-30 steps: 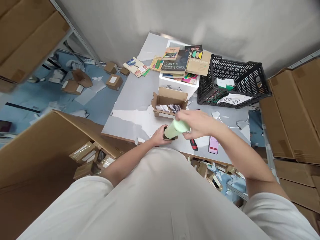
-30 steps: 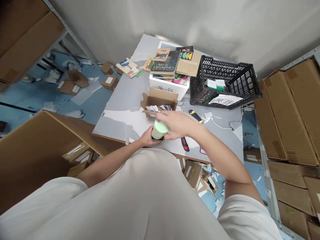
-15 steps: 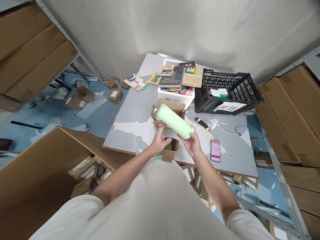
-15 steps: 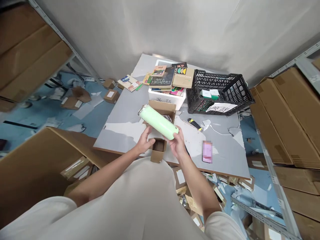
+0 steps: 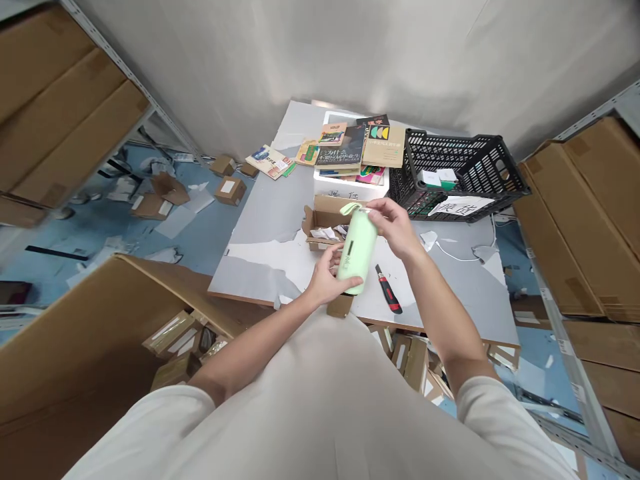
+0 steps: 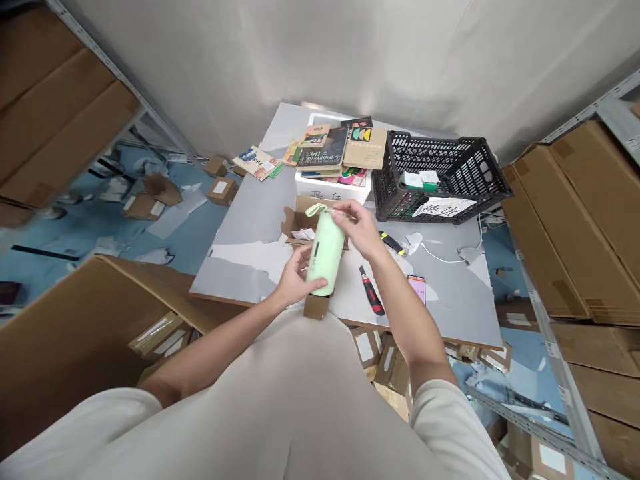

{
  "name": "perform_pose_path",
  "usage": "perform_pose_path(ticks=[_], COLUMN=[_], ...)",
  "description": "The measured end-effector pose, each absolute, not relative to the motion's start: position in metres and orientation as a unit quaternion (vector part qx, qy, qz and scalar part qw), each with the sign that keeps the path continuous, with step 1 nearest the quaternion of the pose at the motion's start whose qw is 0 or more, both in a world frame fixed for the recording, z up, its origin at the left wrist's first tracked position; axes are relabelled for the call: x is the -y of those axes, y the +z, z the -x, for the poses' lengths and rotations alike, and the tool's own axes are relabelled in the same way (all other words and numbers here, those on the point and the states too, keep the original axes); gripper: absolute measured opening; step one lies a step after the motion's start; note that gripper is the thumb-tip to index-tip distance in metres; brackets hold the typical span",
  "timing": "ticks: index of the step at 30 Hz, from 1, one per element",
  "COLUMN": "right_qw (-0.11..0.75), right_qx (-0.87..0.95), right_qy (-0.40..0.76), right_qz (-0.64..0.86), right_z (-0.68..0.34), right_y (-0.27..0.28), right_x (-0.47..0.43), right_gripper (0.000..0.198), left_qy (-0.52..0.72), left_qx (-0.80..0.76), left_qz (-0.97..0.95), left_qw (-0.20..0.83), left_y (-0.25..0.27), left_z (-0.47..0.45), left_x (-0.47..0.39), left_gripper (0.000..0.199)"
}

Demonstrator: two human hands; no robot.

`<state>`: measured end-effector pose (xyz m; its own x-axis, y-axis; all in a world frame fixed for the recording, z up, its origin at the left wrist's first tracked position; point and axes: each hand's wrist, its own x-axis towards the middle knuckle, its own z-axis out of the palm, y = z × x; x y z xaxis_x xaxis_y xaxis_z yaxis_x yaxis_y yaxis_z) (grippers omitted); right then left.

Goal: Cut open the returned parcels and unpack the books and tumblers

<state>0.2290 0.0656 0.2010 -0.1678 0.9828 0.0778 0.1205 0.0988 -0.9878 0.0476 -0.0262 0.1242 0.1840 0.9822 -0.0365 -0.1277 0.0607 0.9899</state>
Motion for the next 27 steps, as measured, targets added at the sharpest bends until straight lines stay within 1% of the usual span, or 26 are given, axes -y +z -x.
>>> perform_pose_path(ticks=[3, 4, 6, 9, 12, 17, 19, 21, 24, 27], right_qw=[0.489, 0.500, 0.511, 0.510, 0.509, 0.466, 0.459, 0.474, 0.510, 0.511], right_qx=[0.540, 0.532, 0.528, 0.527, 0.528, 0.589, 0.589, 0.566, 0.528, 0.538], right_qy=[0.507, 0.507, 0.502, 0.500, 0.502, 0.512, 0.519, 0.518, 0.500, 0.475], right_qz=[0.461, 0.458, 0.456, 0.460, 0.458, 0.417, 0.416, 0.432, 0.460, 0.474], right_z=[-0.237, -0.240, -0.244, -0.247, -0.248, -0.250, -0.250, -0.249, -0.245, -0.242], right_y=[0.192, 0.188, 0.180, 0.173, 0.173, 0.186, 0.189, 0.187, 0.179, 0.172], right_x=[-0.073, -0.074, -0.075, -0.075, -0.073, -0.067, -0.067, -0.070, -0.075, -0.079], right_gripper=[0.044, 0.045, 0.046, 0.046, 0.047, 0.065, 0.068, 0.066, 0.057, 0.052], left_qy=[0.453, 0.443, 0.435, 0.445, 0.457, 0.473, 0.462, 0.456, 0.473, 0.479], left_qx=[-0.330, -0.316, -0.313, -0.319, -0.320, -0.306, -0.313, -0.325, -0.326, -0.340], left_qz=[-0.398, -0.360, -0.302, -0.269, -0.250, -0.181, -0.178, -0.189, -0.194, -0.224], left_qw=[0.727, 0.758, 0.788, 0.792, 0.791, 0.806, 0.811, 0.807, 0.795, 0.778], left_y=[0.124, 0.124, 0.126, 0.128, 0.127, 0.120, 0.119, 0.119, 0.120, 0.122], left_z=[-0.044, -0.042, -0.042, -0.044, -0.047, -0.047, -0.047, -0.047, -0.047, -0.047], left_x=[0.038, 0.042, 0.048, 0.051, 0.051, 0.050, 0.050, 0.049, 0.048, 0.046], left_gripper=[0.071, 0.065, 0.056, 0.049, 0.049, 0.044, 0.044, 0.043, 0.045, 0.057])
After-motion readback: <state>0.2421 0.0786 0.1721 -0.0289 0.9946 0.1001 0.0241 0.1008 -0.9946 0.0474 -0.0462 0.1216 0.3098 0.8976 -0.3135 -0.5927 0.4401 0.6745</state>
